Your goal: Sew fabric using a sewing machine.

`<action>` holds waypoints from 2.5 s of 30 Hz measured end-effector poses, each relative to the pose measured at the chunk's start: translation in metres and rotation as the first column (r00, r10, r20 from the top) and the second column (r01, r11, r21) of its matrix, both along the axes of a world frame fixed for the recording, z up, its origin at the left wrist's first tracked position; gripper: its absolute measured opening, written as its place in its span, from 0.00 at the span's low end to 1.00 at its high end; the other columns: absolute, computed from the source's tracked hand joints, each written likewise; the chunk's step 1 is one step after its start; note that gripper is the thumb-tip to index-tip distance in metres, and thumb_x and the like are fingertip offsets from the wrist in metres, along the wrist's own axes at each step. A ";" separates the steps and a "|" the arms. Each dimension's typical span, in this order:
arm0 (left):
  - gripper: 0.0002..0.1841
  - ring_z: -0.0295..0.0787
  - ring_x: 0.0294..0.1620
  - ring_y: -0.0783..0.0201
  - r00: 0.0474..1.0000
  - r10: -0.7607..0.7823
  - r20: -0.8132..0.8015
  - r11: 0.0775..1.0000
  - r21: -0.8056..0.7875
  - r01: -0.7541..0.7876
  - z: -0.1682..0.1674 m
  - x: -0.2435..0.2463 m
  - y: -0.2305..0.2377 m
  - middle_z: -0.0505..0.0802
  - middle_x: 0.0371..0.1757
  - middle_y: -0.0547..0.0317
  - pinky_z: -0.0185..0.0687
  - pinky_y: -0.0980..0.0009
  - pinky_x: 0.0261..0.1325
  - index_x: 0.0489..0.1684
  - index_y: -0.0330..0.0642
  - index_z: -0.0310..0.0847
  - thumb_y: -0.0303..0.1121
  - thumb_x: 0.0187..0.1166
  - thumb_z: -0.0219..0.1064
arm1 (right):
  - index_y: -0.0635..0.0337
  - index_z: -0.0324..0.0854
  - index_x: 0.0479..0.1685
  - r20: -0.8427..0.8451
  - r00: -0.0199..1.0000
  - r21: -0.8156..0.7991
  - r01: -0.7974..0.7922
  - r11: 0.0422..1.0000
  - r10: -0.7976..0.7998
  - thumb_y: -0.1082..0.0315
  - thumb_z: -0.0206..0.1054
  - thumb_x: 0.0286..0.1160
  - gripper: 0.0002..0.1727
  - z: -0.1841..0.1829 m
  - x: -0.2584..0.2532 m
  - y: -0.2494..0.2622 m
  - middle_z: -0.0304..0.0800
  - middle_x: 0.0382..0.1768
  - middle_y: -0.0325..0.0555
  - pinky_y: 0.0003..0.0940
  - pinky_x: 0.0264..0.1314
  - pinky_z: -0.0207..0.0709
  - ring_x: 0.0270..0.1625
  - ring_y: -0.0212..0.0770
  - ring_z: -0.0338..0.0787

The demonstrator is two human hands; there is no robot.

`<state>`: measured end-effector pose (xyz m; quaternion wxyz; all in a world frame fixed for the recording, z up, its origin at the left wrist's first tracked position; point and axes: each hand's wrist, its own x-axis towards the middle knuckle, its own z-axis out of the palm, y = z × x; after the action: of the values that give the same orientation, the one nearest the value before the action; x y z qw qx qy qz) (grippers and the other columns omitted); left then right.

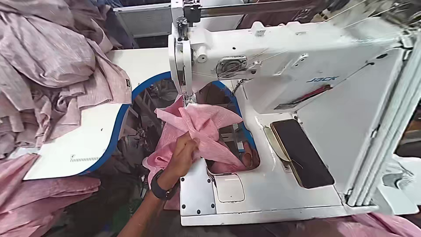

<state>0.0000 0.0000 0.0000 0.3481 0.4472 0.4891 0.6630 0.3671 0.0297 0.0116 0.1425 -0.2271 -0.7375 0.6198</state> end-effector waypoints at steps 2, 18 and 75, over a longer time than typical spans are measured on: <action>0.16 0.81 0.38 0.91 0.993 -0.076 -0.091 0.979 0.185 0.091 0.018 0.005 0.003 0.89 0.33 0.83 0.77 0.87 0.43 0.25 0.52 0.82 0.32 0.85 0.51 | 0.56 0.94 0.43 0.155 0.962 0.530 0.110 0.841 -0.223 0.64 0.61 0.83 0.14 0.021 -0.071 0.035 0.99 0.39 0.41 0.39 0.49 0.90 0.43 0.36 0.97; 0.31 0.83 0.51 0.80 0.995 -0.081 -0.061 0.990 0.112 0.087 -0.001 -0.049 -0.048 0.92 0.45 0.61 0.77 0.80 0.59 0.47 0.32 0.93 0.58 0.80 0.63 | 0.71 0.86 0.35 -0.114 0.955 0.457 0.296 0.839 -0.274 0.70 0.58 0.80 0.14 0.027 -0.254 -0.038 0.90 0.29 0.41 0.10 0.50 0.77 0.40 0.14 0.86; 0.22 0.77 0.81 0.39 0.612 0.148 -0.777 0.938 -0.086 -0.335 -0.025 -0.028 0.022 0.81 0.80 0.41 0.74 0.44 0.77 0.73 0.35 0.82 0.30 0.88 0.49 | 0.66 0.91 0.35 -0.052 0.991 0.691 0.126 0.712 -0.125 0.71 0.61 0.69 0.12 0.002 -0.257 0.104 0.93 0.63 0.54 0.31 0.53 0.85 0.51 0.36 0.96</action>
<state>-0.0278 0.0218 -0.0249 0.0654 0.5708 0.7165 0.3957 0.1100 0.1337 0.0137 0.2592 -0.2063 -0.8984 0.2885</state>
